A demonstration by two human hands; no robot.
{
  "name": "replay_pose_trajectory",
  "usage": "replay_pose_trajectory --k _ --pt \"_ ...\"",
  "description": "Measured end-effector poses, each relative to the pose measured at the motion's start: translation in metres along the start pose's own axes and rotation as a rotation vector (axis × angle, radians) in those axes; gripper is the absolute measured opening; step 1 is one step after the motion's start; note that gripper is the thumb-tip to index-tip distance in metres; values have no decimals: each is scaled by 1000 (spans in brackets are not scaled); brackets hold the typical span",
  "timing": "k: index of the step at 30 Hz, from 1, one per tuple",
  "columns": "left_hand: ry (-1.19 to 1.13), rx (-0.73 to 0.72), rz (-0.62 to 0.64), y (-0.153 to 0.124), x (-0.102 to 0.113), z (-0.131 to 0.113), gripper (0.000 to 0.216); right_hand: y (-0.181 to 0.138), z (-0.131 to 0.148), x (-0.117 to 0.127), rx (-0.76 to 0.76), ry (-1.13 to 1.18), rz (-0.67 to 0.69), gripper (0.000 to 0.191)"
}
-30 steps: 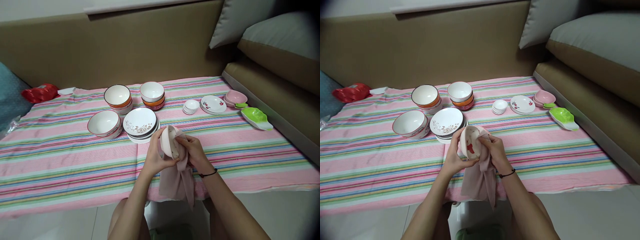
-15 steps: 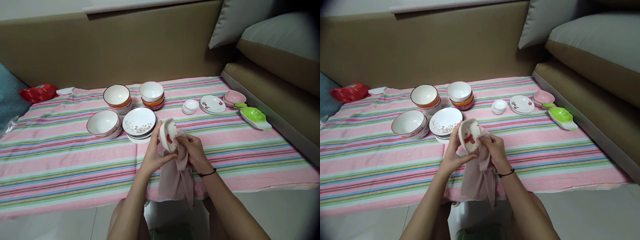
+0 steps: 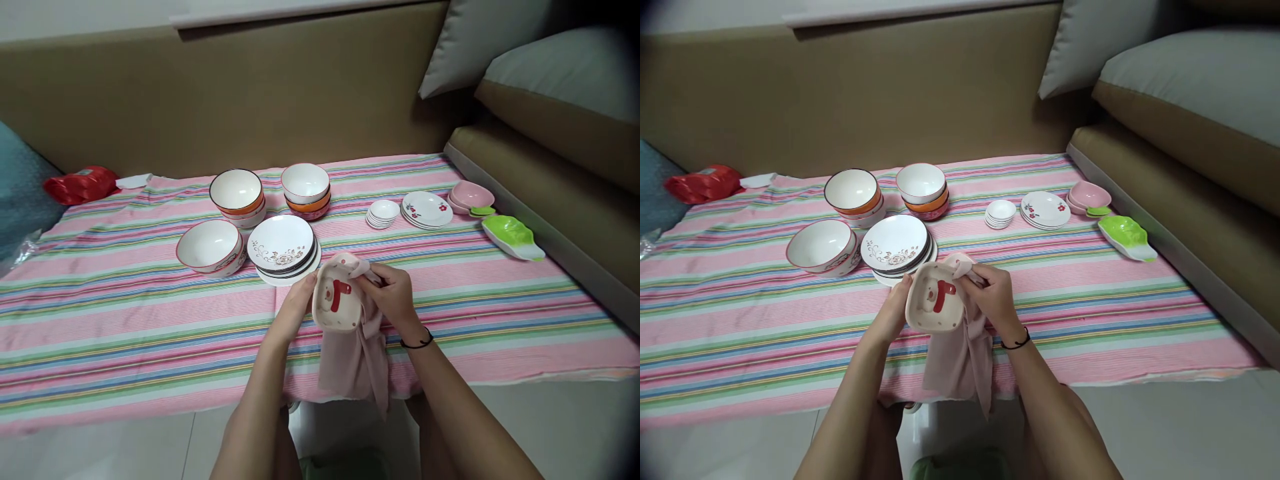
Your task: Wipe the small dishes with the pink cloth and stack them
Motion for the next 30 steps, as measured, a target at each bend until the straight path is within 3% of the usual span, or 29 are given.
replay_pose_trajectory --k 5,10,17,25,30 --pt "-117 -1 84 2 -2 6 58 0 -7 -1 -54 42 -32 20" --pt "-91 -136 63 5 -2 4 58 2 -22 0 -165 175 -121 18" --pt "-142 -337 7 5 -3 -4 75 1 -23 -2 -214 228 -109 29" --pt "-193 -466 -73 2 -9 -10 85 0 -29 -6 -320 385 -109 26" --pt "-74 -465 -31 0 -8 -10 98 -4 -35 -10 -407 473 -128 26"
Point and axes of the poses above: each hand's wrist, its own y-axis towards the middle knuckle, its own x-axis out of the back of the hand, z = x × y, the point moved 4 cm from there along y, towards the middle knuckle, and after that the axes turned 3 degrees about -z, right-handed, at the moved point
